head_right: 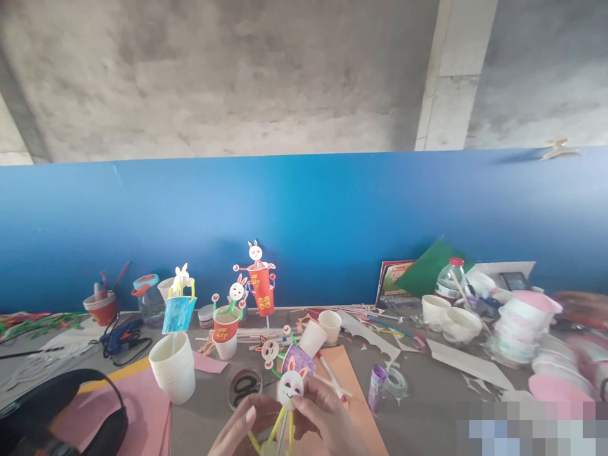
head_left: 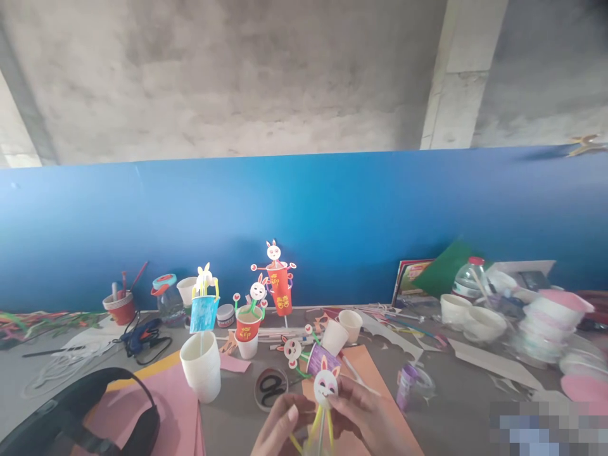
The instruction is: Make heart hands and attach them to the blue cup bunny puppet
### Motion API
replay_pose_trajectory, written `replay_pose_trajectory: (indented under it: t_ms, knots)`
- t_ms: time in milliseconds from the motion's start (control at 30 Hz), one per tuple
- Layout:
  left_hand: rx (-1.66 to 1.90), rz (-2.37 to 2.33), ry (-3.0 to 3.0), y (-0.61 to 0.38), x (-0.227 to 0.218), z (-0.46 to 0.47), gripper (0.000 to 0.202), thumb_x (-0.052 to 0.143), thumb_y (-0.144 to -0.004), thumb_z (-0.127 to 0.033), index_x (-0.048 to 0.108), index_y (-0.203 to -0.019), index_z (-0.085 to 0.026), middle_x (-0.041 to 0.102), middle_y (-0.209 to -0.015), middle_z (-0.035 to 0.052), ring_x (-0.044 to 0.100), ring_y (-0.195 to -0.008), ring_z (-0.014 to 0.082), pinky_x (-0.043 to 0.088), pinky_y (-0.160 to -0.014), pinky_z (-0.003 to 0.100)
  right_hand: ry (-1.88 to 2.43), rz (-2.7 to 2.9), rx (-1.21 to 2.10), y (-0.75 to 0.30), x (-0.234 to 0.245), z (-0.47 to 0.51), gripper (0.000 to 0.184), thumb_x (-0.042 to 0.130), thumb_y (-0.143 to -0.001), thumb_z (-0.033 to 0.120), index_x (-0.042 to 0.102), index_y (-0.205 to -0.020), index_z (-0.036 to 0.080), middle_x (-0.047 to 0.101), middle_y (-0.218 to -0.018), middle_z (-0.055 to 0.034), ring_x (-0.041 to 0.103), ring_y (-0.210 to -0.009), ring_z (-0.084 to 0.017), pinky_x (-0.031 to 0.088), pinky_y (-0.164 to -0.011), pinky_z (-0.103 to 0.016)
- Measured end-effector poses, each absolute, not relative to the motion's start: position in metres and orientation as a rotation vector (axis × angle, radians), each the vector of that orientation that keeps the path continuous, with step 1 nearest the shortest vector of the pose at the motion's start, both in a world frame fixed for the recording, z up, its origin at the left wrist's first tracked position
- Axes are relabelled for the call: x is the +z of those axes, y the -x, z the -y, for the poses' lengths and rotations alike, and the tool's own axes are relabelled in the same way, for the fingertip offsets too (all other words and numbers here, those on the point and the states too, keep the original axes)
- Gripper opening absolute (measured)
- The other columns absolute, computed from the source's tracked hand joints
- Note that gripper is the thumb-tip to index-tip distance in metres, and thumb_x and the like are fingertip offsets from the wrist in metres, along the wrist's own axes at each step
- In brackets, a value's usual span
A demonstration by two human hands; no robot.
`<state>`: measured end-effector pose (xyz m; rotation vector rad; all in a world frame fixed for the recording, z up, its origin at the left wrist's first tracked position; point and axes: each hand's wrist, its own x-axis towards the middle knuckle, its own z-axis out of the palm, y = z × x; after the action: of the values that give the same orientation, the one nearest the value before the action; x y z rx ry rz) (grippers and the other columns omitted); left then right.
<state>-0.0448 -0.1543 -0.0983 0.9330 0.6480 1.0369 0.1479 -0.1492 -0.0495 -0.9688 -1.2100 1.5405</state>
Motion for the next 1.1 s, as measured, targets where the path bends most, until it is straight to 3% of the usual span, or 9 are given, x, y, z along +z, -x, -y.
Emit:
replay_pose_trajectory:
  t_ms: [67, 167, 333, 467, 633, 833, 1100]
  knots:
    - [1.01, -0.78, -1.033, 0.05, -0.088, 0.146, 0.052, 0.074, -0.074, -0.061, 0.066, -0.106, -0.021, 0.073, -0.104, 0.0086, 0.066, -0.101, 0.0254, 0.047, -0.081, 0.032, 0.937, 1.241, 1.544, -0.147, -0.062, 0.146, 0.032, 0.078, -0.073, 0.054, 0.075, -0.083, 0.024, 0.064, -0.073, -0.0002, 0.056, -0.063, -0.016, 0.05, -0.061, -0.026]
    - [0.907, -0.761, -1.275, 0.045, -0.079, 0.133, 0.048, 0.083, -0.067, -0.051, 0.07, -0.096, -0.015, 0.074, -0.089, 0.0079, 0.067, -0.085, 0.0225, 0.047, -0.078, 0.031, 0.889, 1.267, 1.545, -0.145, -0.077, 0.141, 0.032, 0.077, -0.073, 0.056, 0.075, -0.088, 0.027, 0.066, -0.077, 0.0005, 0.058, -0.063, -0.015, 0.049, -0.059, -0.025]
    - [0.937, -0.736, -1.336, 0.028, -0.079, 0.128, 0.035, 0.078, -0.073, -0.035, 0.069, -0.099, -0.015, 0.073, -0.087, 0.0059, 0.066, -0.084, 0.0233, 0.048, -0.079, 0.033, 0.876, 1.267, 1.458, -0.145, -0.096, 0.136, 0.042, 0.077, -0.073, 0.059, 0.071, -0.095, 0.024, 0.067, -0.077, -0.0004, 0.059, -0.063, -0.016, 0.047, -0.056, -0.024]
    - [0.909, -0.698, -1.333, 0.026, -0.087, 0.128, 0.034, 0.076, -0.073, -0.038, 0.068, -0.1, -0.017, 0.072, -0.092, 0.0073, 0.067, -0.087, 0.0257, 0.049, -0.086, 0.038, 0.907, 1.249, 1.373, -0.143, -0.107, 0.135, 0.053, 0.076, -0.07, 0.065, 0.062, -0.099, 0.022, 0.066, -0.082, -0.0022, 0.06, -0.065, -0.017, 0.048, -0.053, -0.025]
    - [0.99, -0.731, -1.301, 0.026, -0.093, 0.129, 0.04, 0.075, -0.074, -0.037, 0.068, -0.107, -0.016, 0.073, -0.1, 0.01, 0.067, -0.091, 0.0262, 0.05, -0.086, 0.037, 0.972, 1.244, 1.232, -0.138, -0.109, 0.136, 0.052, 0.076, -0.072, 0.063, 0.053, -0.092, 0.021, 0.062, -0.077, -0.0012, 0.058, -0.061, -0.015, 0.045, -0.049, -0.023]
    - [1.088, -0.708, -1.262, 0.023, -0.092, 0.133, 0.037, 0.075, -0.075, -0.037, 0.069, -0.106, -0.016, 0.073, -0.103, 0.011, 0.067, -0.097, 0.0269, 0.049, -0.092, 0.038, 0.969, 1.252, 1.223, -0.138, -0.105, 0.138, 0.048, 0.075, -0.075, 0.062, 0.054, -0.088, 0.021, 0.059, -0.073, 0.0003, 0.057, -0.061, -0.014, 0.047, -0.051, -0.024]
    - [1.072, -0.618, -1.257, 0.025, -0.098, 0.132, 0.038, 0.076, -0.079, -0.041, 0.069, -0.107, -0.016, 0.074, -0.098, 0.0088, 0.068, -0.091, 0.0246, 0.049, -0.084, 0.033, 0.908, 1.253, 1.272, -0.136, -0.104, 0.139, 0.045, 0.072, -0.079, 0.061, 0.058, -0.086, 0.019, 0.058, -0.071, 0.0019, 0.055, -0.056, -0.01, 0.048, -0.053, -0.023]
